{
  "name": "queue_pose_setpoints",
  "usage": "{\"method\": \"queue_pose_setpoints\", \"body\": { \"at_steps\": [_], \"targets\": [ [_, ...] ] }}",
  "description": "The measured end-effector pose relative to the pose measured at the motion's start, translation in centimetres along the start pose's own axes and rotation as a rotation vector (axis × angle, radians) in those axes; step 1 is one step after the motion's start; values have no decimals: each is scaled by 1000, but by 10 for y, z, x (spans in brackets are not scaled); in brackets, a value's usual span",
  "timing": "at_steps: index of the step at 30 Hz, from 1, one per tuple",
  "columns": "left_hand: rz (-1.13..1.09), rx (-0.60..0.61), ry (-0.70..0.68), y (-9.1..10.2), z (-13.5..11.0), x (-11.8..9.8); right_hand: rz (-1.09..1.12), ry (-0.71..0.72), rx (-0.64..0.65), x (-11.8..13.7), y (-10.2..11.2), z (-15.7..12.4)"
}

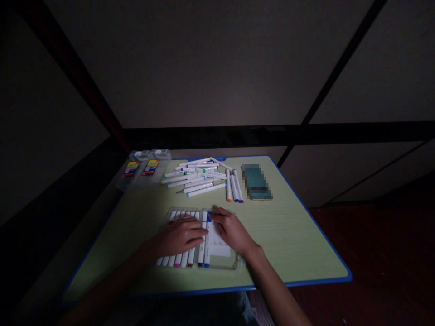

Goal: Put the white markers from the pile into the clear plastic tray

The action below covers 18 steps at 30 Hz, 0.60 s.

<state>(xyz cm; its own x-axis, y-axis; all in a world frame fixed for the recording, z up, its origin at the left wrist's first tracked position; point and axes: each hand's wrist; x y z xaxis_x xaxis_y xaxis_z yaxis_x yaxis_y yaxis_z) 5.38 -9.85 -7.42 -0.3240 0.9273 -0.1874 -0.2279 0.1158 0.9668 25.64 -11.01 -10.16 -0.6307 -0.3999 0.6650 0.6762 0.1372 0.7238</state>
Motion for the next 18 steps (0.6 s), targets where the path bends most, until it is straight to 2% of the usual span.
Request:
{"method": "queue_pose_setpoints", "body": {
  "at_steps": [3,6,10,12,15,18],
  "targets": [
    [72,-84,94,2,-1,13,-10,6,4,0,0,0],
    [130,-216,251,0,-5,35,-15,14,6,1,1,0],
    [1,-411,558,-6,-10,67,-14,24,1,4,2,0],
    [-64,-459,653,-10,-11,79,-15,24,-16,5,2,-1],
    [-136,-468,659,-14,-8,90,-21,1,-81,4,3,-3],
    [-183,-438,611,-18,-4,95,-29,-45,-201,-1,6,-6]
  ]
}}
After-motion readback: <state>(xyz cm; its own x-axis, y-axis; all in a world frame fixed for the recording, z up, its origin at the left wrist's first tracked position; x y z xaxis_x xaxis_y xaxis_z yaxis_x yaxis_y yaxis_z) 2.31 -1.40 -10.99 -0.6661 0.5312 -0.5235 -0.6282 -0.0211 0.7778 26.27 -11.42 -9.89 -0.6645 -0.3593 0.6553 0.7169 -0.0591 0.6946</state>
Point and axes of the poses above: each hand's wrist, its own z-axis towards the middle knuckle, its own y-axis out of the back of the hand, x = y × z, and after that the axes turned 6 degrees about -y, right-handed
